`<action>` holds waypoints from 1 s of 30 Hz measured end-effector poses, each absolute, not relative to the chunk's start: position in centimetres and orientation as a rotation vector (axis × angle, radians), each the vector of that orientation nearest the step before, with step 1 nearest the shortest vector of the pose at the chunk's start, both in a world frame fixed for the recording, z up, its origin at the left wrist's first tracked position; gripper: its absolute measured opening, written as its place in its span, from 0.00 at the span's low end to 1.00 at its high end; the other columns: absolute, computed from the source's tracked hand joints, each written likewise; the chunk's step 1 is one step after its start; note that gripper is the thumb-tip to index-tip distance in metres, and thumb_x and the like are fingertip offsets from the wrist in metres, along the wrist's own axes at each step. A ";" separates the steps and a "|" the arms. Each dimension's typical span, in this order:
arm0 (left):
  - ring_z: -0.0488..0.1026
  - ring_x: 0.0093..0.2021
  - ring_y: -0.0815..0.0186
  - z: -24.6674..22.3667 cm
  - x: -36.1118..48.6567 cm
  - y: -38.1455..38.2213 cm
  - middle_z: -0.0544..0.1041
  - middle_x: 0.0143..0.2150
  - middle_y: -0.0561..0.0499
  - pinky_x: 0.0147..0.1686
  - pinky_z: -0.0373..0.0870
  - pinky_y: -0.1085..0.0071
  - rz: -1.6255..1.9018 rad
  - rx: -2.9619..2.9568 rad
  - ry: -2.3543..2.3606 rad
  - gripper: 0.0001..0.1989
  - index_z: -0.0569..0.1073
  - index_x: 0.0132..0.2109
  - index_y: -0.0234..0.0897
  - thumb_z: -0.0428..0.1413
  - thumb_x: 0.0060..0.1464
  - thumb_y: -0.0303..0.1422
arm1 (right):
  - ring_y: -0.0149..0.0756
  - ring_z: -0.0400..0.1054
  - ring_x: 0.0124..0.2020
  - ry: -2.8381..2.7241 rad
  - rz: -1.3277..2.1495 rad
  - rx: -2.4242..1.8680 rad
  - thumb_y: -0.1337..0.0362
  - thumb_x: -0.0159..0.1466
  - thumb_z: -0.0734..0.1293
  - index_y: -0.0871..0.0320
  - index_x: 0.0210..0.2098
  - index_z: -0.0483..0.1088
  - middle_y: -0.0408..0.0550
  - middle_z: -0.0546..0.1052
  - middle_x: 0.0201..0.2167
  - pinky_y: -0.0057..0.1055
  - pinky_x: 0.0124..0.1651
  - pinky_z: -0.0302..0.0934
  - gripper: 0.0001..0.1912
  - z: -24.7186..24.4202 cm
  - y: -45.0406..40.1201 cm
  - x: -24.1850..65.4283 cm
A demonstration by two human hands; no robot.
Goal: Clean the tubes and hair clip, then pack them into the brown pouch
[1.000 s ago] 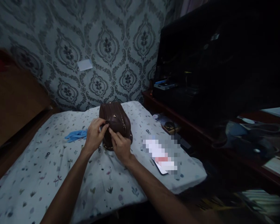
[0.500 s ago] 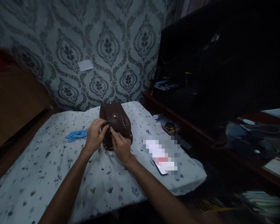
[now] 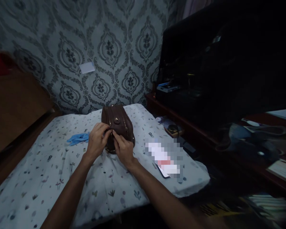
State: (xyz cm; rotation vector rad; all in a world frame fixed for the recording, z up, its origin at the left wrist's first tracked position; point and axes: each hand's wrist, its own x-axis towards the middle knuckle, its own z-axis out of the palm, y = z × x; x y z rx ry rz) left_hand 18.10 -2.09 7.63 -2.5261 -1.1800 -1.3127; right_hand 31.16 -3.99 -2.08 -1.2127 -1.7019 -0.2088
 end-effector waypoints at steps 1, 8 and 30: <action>0.72 0.42 0.60 7.6 18.1 -2.1 0.77 0.37 0.49 0.42 0.69 0.64 -1.323 -2.527 -1.180 0.07 0.74 0.37 0.40 0.53 0.63 0.31 | 0.33 0.78 0.38 -1.696 -0.209 -1.204 0.70 0.72 0.58 0.60 0.64 0.68 0.51 0.82 0.42 0.25 0.41 0.70 0.22 -2.2 -4.0 31.1; 0.73 0.43 0.60 7.2 17.7 -1.9 0.79 0.39 0.48 0.45 0.70 0.63 -1.433 -2.546 -1.185 0.06 0.75 0.37 0.40 0.55 0.62 0.32 | 0.33 0.77 0.38 -1.649 -0.222 -1.194 0.68 0.73 0.58 0.58 0.62 0.71 0.52 0.82 0.42 0.25 0.43 0.70 0.21 -2.5 -3.9 31.1; 0.75 0.45 0.59 6.8 17.6 -2.0 0.81 0.40 0.48 0.48 0.72 0.61 -1.491 -2.529 -1.173 0.05 0.77 0.38 0.40 0.56 0.60 0.31 | 0.39 0.76 0.51 -1.790 -0.387 -1.102 0.75 0.70 0.57 0.64 0.61 0.70 0.60 0.77 0.58 0.34 0.55 0.72 0.23 -2.9 -4.7 30.9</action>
